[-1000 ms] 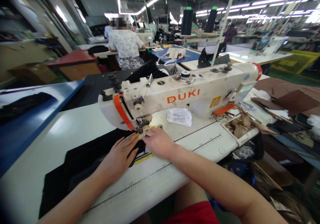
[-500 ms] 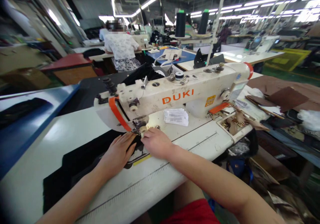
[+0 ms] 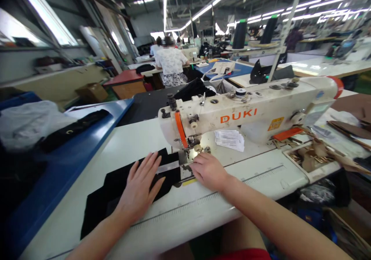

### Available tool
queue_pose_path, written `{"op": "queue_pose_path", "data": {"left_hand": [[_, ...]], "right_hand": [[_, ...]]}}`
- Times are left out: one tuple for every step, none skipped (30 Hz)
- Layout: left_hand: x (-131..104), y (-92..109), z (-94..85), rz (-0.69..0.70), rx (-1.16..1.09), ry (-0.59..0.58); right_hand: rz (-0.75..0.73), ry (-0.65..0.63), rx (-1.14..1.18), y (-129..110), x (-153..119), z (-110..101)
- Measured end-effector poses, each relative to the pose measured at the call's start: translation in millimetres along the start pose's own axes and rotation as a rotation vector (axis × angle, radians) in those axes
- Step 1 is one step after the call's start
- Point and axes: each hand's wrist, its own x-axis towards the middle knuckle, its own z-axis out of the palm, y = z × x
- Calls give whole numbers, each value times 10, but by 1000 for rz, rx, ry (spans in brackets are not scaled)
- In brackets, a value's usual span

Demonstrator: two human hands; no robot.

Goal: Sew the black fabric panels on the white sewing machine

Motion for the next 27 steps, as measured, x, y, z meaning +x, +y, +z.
{"op": "queue_pose_path", "data": {"left_hand": [[-122,-50,-40,-66,32,43],[-245,-111,-62,-113,50,56],[-355,-182,-63,-134,54,31],[-440,-260,-49,-135,46,-24],[-487,-342,-24,-126,27,-92],[-489,-427,3,-123,2,-149],[-447,-513,23,-133,-30,-182],[-366,-598,31,-161,-57,-182],[-259,-682,22,-192,-84,-150],[-143,-761,-5,-207,-115,-99],[-33,-832,-45,-222,-119,-60],[58,-890,-93,-235,-120,-24],[120,-931,-143,-245,-115,5],[146,-955,-191,-257,-105,27],[132,-961,-233,-268,-97,45],[76,-952,-273,-279,-88,59],[-27,-930,-313,-291,-78,68],[-181,-899,-359,-309,-66,71],[-390,-859,-418,-320,-55,75],[-655,-813,-494,-319,-45,85],[-976,-760,-590,-311,-33,104],[-1347,-703,-706,-293,-15,136],[-1757,-641,-836,-275,8,180],[-2193,-577,-973,-314,60,237],[-2635,-515,-1105,-404,134,283],[-3062,-456,-1223,-544,222,329],[-3454,-402,-1317,-723,313,347]], "right_hand": [[-4,-5,20,-42,-20,-8],[-9,-15,38,-86,-41,-16],[-17,-30,52,-129,-60,-22],[-25,-46,63,-167,-77,-25],[-30,-61,70,-199,-90,-26],[-33,-72,75,-223,-98,-23],[-32,-81,79,-237,-103,-19],[-29,-89,83,-245,-106,-14],[-28,-95,84,-245,-108,-9],[-27,-98,82,-241,-110,-5],[-27,-97,74,-234,-114,-3],[-26,-92,63,-225,-121,-2],[-24,-87,52,-215,-132,-2],[-22,-84,41,-205,-148,-2],[-22,-81,32,-193,-167,-1],[-28,-80,24,-180,-189,1],[-38,-78,18,-165,-215,6],[-50,-74,11,-147,-242,13],[-64,-70,4,-125,-272,23],[-76,-61,-3,-98,-303,36],[-85,-55,-11,-64,-335,51],[-96,-50,-16,-25,-367,69],[-111,-50,-20,19,-397,90],[-124,-44,-23,67,-427,112],[-143,-46,-21,116,-453,135],[-153,-47,-17,163,-477,160],[-167,-68,-9,204,-496,184]]}}
